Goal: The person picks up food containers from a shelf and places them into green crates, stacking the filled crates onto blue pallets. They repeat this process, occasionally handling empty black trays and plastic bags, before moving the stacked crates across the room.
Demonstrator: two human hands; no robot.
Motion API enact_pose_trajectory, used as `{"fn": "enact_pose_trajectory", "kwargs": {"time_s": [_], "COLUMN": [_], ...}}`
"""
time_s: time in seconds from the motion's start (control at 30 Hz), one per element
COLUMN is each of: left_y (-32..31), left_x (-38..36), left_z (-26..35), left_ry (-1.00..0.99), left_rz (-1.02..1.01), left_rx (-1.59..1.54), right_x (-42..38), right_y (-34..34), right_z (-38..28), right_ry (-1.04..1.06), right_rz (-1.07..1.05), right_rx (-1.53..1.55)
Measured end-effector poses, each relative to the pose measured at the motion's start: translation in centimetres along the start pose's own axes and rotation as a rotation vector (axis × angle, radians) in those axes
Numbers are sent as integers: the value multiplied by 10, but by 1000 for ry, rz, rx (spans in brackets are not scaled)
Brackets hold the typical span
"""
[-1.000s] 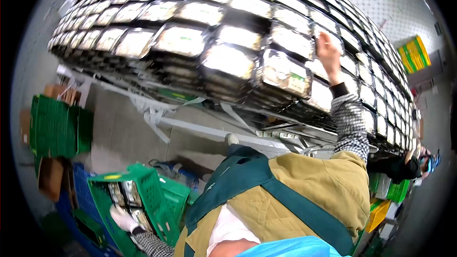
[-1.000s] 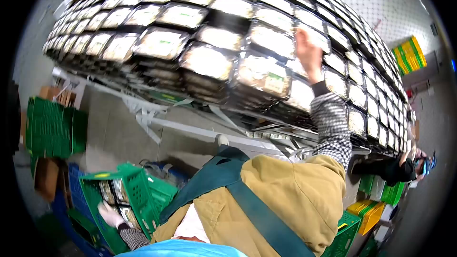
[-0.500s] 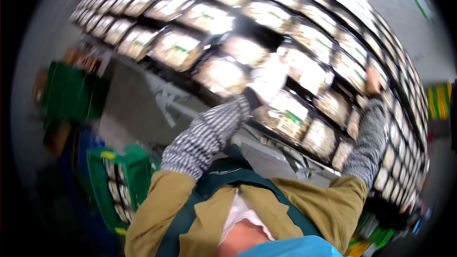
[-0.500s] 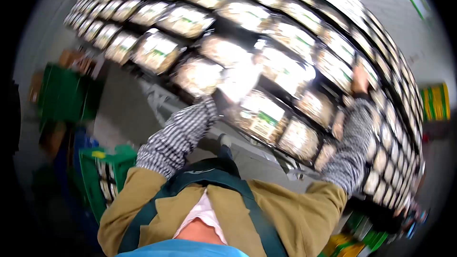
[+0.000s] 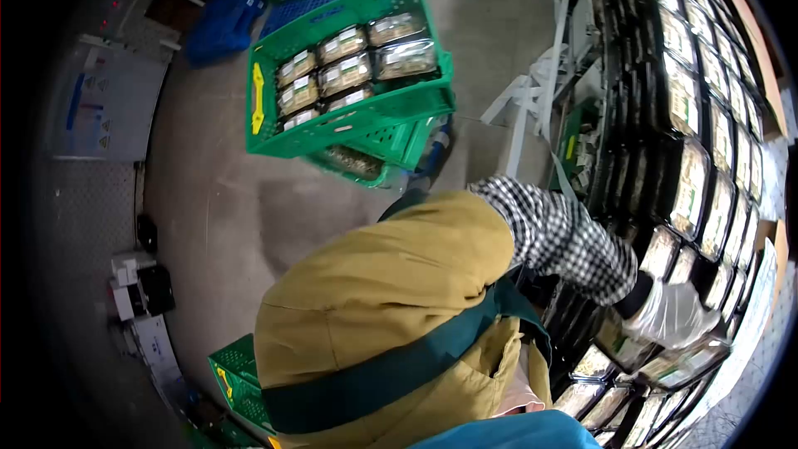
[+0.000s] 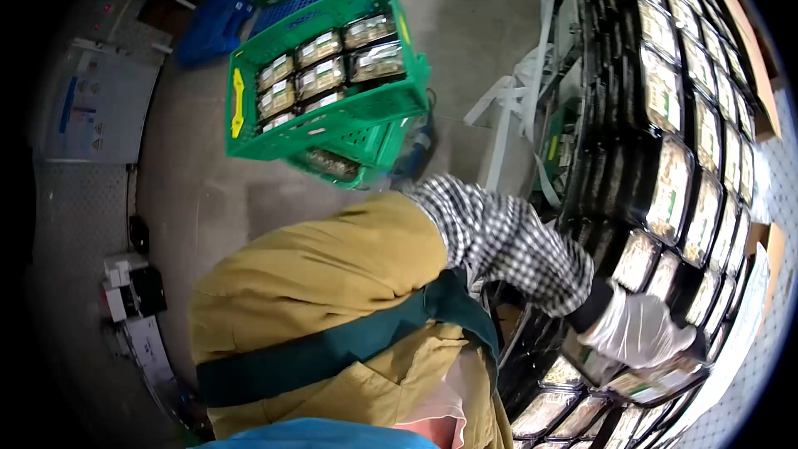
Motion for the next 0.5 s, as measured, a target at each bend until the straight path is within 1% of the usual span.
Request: {"fn": "enact_pose_trajectory", "kwargs": {"time_s": [0.07, 0.1, 0.13, 0.17, 0.2, 0.23, 0.27, 0.3, 0.33, 0.4, 0.43, 0.47, 0.5], "left_y": [75, 124, 175, 226, 259, 286, 308, 329, 356, 385, 401, 409, 417], "left_x": [-12, -34, -68, -104, -129, -144, -168, -178, -199, -217, -229, -232, -236], "left_z": [-2, 0, 14, 20, 20, 18, 18, 31, 53, 75, 90, 98, 108], "left_ry": [-323, -175, 129, 459, 651, 753, 910, 944, 939, 949, 962, 1048, 1139], "left_rz": [187, 286, 367, 391, 422, 436, 423, 437, 492, 534, 554, 546, 532], "left_rx": [-738, -589, -192, 206, 377, 487, 627, 821, 795, 889, 947, 1066, 1181], "right_x": [8, 11, 15, 19, 28, 45, 55, 71, 71, 98, 116, 127, 131], "right_y": [-24, -30, -25, -13, 4, 25, 55, 84, 118, 164, 187, 205, 213], "right_z": [-21, -27, -25, -19, -7, 7, 37, 66, 91, 169, 218, 270, 296], "right_ry": [107, 155, 187, 194, 182, 153, 88, 26, -64, -232, -229, -92, 338], "right_rz": [-25, -11, 34, 120, 224, 335, 442, 522, 594, 528, 402, 223, 132], "right_rx": [-75, -112, -160, -217, -276, -350, -428, -516, -609, -770, -839, -932, -1080]}}
Point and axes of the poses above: each hand's wrist, its own x-axis towards the middle knuckle, its own y-axis out of the back of the hand, z = x × y, the point moved 2 cm from there along x, towards the middle knuckle, and after that the axes turned 9 degrees about -x, right-handed, at the moved point
